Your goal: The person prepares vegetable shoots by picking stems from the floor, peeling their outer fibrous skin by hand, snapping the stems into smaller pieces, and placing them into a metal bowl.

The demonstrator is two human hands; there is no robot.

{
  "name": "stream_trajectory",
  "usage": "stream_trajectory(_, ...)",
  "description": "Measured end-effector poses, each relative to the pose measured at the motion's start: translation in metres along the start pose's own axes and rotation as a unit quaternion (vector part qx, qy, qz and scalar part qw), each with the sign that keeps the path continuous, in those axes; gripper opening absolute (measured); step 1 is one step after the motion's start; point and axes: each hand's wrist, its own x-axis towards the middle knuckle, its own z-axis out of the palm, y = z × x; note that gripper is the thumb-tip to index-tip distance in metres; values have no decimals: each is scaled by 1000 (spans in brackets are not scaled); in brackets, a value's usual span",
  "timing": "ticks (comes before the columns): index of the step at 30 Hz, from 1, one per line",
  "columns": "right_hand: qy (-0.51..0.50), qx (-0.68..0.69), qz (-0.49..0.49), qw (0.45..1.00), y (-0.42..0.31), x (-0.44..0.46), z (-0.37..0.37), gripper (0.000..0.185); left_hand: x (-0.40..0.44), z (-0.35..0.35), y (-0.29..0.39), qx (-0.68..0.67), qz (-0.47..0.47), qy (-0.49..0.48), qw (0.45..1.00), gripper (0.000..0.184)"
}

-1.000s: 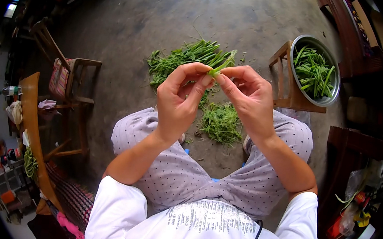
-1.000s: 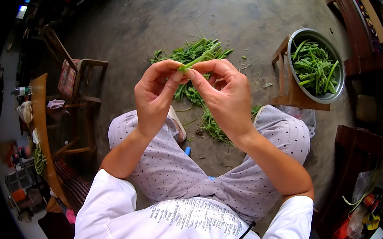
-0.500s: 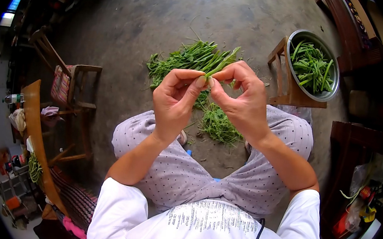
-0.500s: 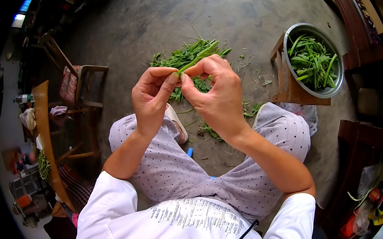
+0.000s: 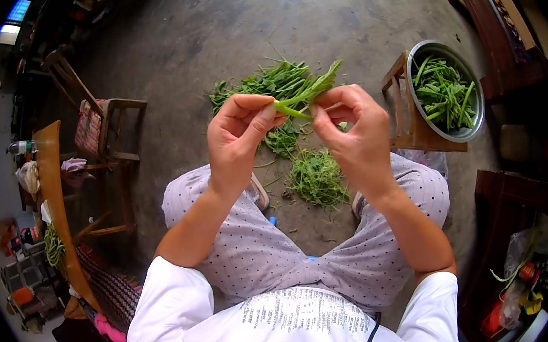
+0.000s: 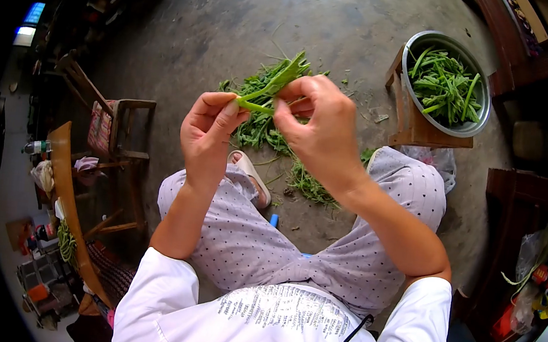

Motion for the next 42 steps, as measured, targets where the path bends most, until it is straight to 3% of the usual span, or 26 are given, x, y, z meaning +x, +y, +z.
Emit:
stream_trajectory(11, -8, -247, 108, 963, 47, 22, -71, 16, 8, -41, 22, -153, -19, 23, 988, 15)
stream_trajectory(14, -90, -288, 117, 946, 55, 17, -71, 17, 7, -48, 23, -187, -42, 16, 981, 16)
stream_trajectory(16, -195, -272, 75, 939, 51, 9, -63, 20, 7, -49, 21, -204, -56, 11, 977, 17)
stream_trajectory(18, -206, -269, 95, 936, 40, 8, -54, 21, 6, -46, 20, -201, -67, 30, 977, 20)
stream_trajectory(20, -158, -230, -63, 958, 30, 10, -46, 18, 5, -44, 19, -191, -68, 33, 979, 19)
stream_trajectory(24, -127, -23, 9, 992, 9, 7, -30, 9, 4, -43, 15, -157, -65, 36, 985, 18)
stream_trajectory(25, -127, -23, 10, 992, 5, 7, -27, 9, 4, -41, 14, -157, -65, 37, 985, 18)
stream_trajectory(27, -106, -110, -146, 977, -1, 5, -20, 10, 2, -39, 11, -122, -63, 42, 990, 17)
stream_trajectory(35, -111, -143, -152, 972, 3, -3, -3, 15, 2, -33, 12, -164, -82, 14, 983, 15)
stream_trajectory(37, -48, -248, -270, 929, 3, -2, -4, 18, 3, -35, 11, -198, -94, 15, 976, 16)
stream_trajectory(39, -36, -281, -301, 911, 3, -2, -5, 20, 2, -37, 10, -201, -99, -23, 974, 22)
stream_trajectory(42, -13, -314, -333, 889, 7, -4, -5, 23, 1, -33, 10, -160, -94, 3, 983, 22)
